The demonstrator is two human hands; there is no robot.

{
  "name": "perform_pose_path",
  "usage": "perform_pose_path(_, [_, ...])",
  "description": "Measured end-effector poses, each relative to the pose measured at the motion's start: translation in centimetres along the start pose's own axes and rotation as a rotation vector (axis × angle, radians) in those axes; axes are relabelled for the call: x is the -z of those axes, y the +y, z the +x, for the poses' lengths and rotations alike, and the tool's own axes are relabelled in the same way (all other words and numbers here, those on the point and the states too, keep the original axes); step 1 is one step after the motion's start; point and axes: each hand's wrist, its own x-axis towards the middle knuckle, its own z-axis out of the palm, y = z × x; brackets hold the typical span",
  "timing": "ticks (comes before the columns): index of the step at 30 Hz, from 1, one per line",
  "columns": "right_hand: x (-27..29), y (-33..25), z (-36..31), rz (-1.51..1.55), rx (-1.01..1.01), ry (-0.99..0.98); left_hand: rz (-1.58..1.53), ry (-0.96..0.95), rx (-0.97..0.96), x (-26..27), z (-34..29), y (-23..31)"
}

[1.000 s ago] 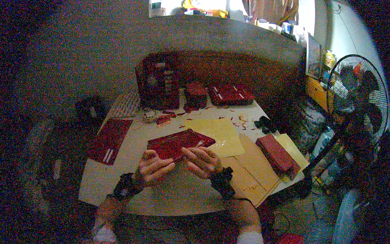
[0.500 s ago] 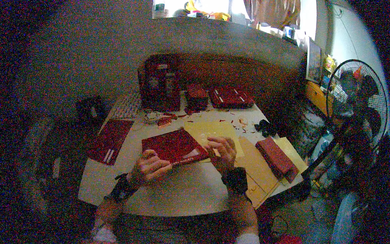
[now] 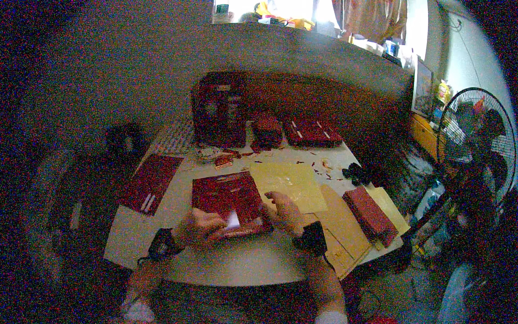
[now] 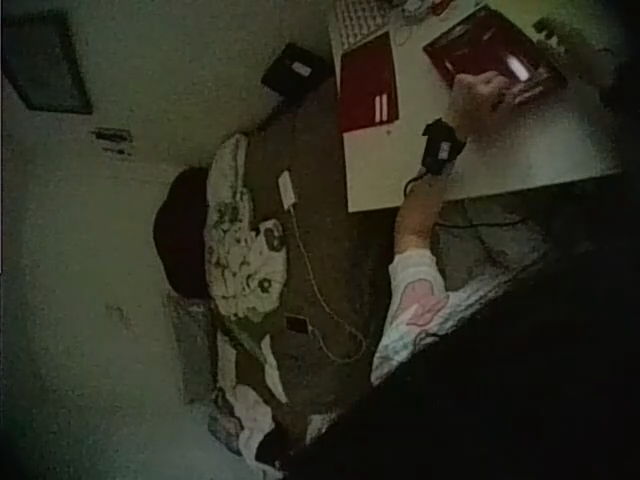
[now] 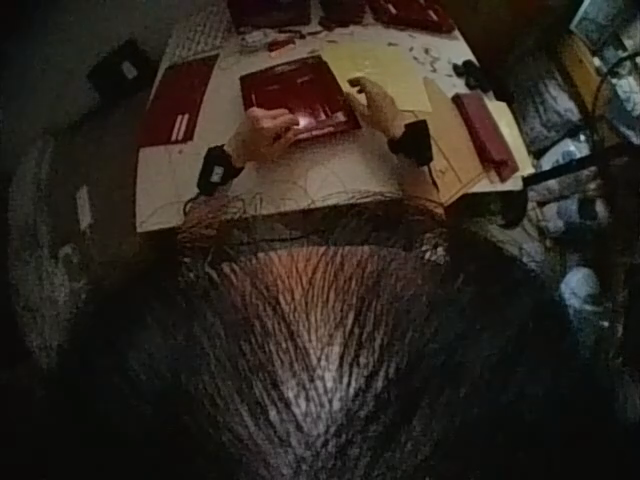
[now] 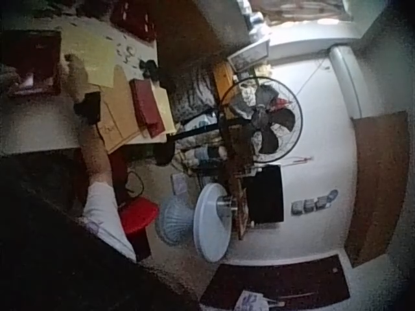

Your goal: Assembling a cardboard gift box by folding edges and securing tabs.

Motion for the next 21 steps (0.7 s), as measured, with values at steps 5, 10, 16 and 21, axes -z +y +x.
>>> perform_pose_path(5, [-1.8,1.5,-0.1,-0.003,0.074,-0.069,0.182,0.008,-0.031,-0.9,-0.3,-0.4])
perform_pose_path(10, [-2.0,1.1,-0.1,-0.095,0.135,-0.161,0.544,0.152,0.329,-2.3,-1.5,-2.4])
perform_pose_path(16, [-1.9,-1.0,-0.2,0.407,-0.357,-0.204,0.595,-0.072,0.904,-2.6,-2.4,-3.5])
perform_pose_path(21, [-2.4,-0.2,-0.6,0.852,-0.435,-0.274,0.535,-0.007,0.922,-2.5,-2.7,-4.6])
